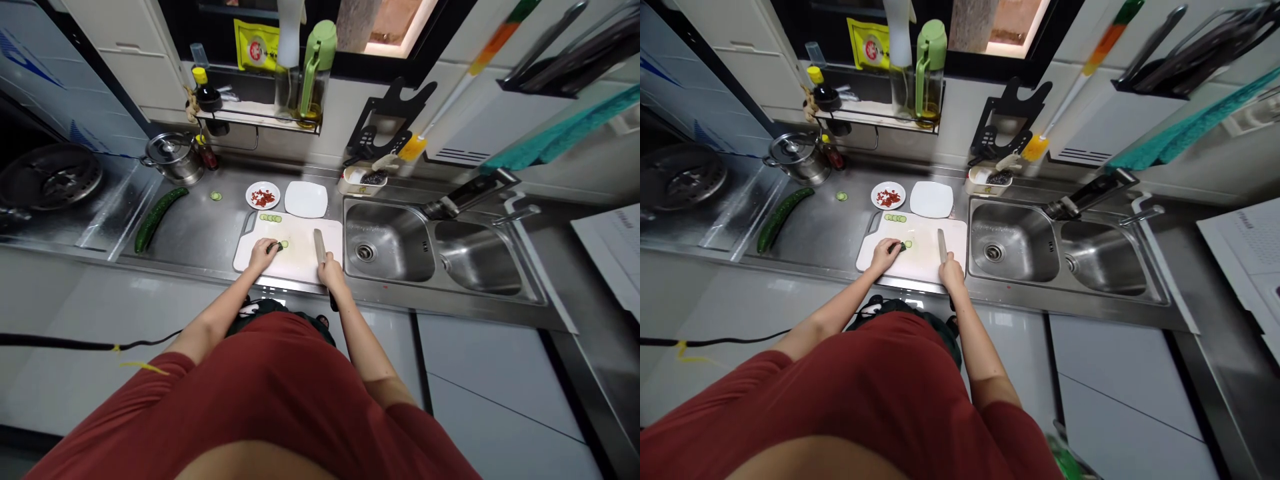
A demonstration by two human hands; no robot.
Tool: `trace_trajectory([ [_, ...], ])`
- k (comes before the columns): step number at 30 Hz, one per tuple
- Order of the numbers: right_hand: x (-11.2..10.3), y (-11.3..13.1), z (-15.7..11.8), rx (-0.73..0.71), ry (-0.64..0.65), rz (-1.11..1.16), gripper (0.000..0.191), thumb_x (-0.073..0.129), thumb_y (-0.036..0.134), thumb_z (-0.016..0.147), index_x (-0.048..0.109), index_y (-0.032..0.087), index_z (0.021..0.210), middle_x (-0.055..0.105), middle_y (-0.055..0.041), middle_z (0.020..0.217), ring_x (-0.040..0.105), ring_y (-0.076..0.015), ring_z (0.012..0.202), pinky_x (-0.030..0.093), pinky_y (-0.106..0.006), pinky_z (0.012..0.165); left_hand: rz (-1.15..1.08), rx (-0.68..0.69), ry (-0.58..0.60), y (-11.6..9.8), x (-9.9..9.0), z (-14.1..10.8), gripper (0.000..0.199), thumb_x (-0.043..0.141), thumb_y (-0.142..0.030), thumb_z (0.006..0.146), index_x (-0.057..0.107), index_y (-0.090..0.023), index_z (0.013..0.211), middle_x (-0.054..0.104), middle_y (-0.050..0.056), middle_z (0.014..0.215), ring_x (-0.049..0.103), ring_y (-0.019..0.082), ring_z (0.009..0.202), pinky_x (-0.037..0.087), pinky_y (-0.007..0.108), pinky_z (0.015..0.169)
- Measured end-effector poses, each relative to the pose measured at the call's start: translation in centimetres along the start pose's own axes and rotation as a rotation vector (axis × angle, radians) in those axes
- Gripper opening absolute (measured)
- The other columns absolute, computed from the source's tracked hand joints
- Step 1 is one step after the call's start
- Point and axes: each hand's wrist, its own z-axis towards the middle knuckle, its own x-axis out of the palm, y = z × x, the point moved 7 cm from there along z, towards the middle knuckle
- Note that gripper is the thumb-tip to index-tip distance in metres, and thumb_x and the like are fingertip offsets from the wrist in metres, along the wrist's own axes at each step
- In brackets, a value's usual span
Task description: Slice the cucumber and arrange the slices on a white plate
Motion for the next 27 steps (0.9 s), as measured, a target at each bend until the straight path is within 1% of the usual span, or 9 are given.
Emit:
trace_trajectory([
  [5,0.2,0.6,0.6,-0.015,0.031,-0.016,0.034,0.037,0.018,0.091,0.039,0.013,0.125,0.064,-0.0156,0.101,0.063,-0.0254,0.093,0.044,-0.031,0.073,-0.011,-0.027,-0.022,0.1,0.1,0.4,0.023,0.052,-0.035,0.089,0.066,-0.02,0.098,0.067,0.007,0.096,0.06,0.02,0.092,0.048,0.035,0.085],
  [8,0.4,0.8,1.0,-0.012,0.071,-0.024,0.034,0.038,0.017,0.09,0.04,0.014,0.123,0.063,-0.0161,0.101,0.063,-0.0261,0.093,0.045,-0.032,0.073,0.053,-0.079,-0.035,-0.1,0.5,1.4,0.024,0.054,-0.037,0.087,0.067,-0.02,0.098,0.066,0.009,0.096,0.059,0.022,0.092,0.047,0.037,0.084],
  [11,0.6,0.9,1.3,-0.002,0.097,-0.029,0.035,0.038,0.017,0.089,0.04,0.014,0.124,0.063,-0.017,0.102,0.063,-0.0268,0.094,0.045,-0.033,0.073,0.191,-0.113,0.03,-0.7,1.7,2.6,0.025,0.06,-0.038,0.082,0.068,-0.019,0.095,0.064,0.012,0.094,0.057,0.029,0.097,0.043,0.044,0.086],
  [15,0.8,1.0,1.5,0.002,0.107,-0.029,0.036,0.037,0.016,0.089,0.04,0.013,0.124,0.063,-0.0169,0.103,0.062,-0.0274,0.095,0.046,-0.034,0.074,0.328,-0.055,0.117,-1.8,3.3,3.8,0.02,0.061,-0.035,0.08,0.068,-0.017,0.075,0.062,0.015,0.085,0.054,0.033,0.095,0.039,0.05,0.084],
  [17,0.9,1.0,1.5,0.003,0.109,-0.022,0.036,0.037,0.016,0.088,0.04,0.013,0.124,0.063,-0.017,0.103,0.063,-0.0276,0.095,0.046,-0.034,0.074,0.371,-0.038,0.148,-2.1,3.9,4.1,0.018,0.06,-0.031,0.079,0.067,-0.016,0.071,0.061,0.017,0.084,0.054,0.033,0.092,0.038,0.051,0.082],
  [19,0.9,1.0,1.6,0.006,0.104,-0.012,0.037,0.037,0.015,0.088,0.04,0.014,0.124,0.063,-0.017,0.103,0.063,-0.0279,0.095,0.046,-0.035,0.074,0.395,-0.054,0.173,-2.1,4.1,4.3,0.017,0.06,-0.028,0.079,0.068,-0.016,0.072,0.061,0.017,0.084,0.054,0.033,0.091,0.038,0.051,0.081],
  [22,0.8,0.9,1.6,0.011,0.099,0.003,0.037,0.038,0.016,0.088,0.04,0.014,0.124,0.063,-0.0166,0.103,0.062,-0.0273,0.095,0.046,-0.035,0.075,0.435,-0.114,0.228,-1.9,4.2,4.6,0.015,0.059,-0.027,0.079,0.069,-0.016,0.076,0.061,0.017,0.088,0.053,0.032,0.093,0.037,0.049,0.082],
  [27,0.9,0.8,1.5,0.02,0.104,0.012,0.037,0.039,0.016,0.089,0.04,0.015,0.125,0.063,-0.0159,0.102,0.062,-0.0262,0.095,0.046,-0.034,0.077,0.522,-0.193,0.365,-2.6,4.1,4.6,0.019,0.054,-0.024,0.081,0.068,-0.021,0.092,0.061,0.013,0.102,0.05,0.029,0.103,0.035,0.044,0.087],
])
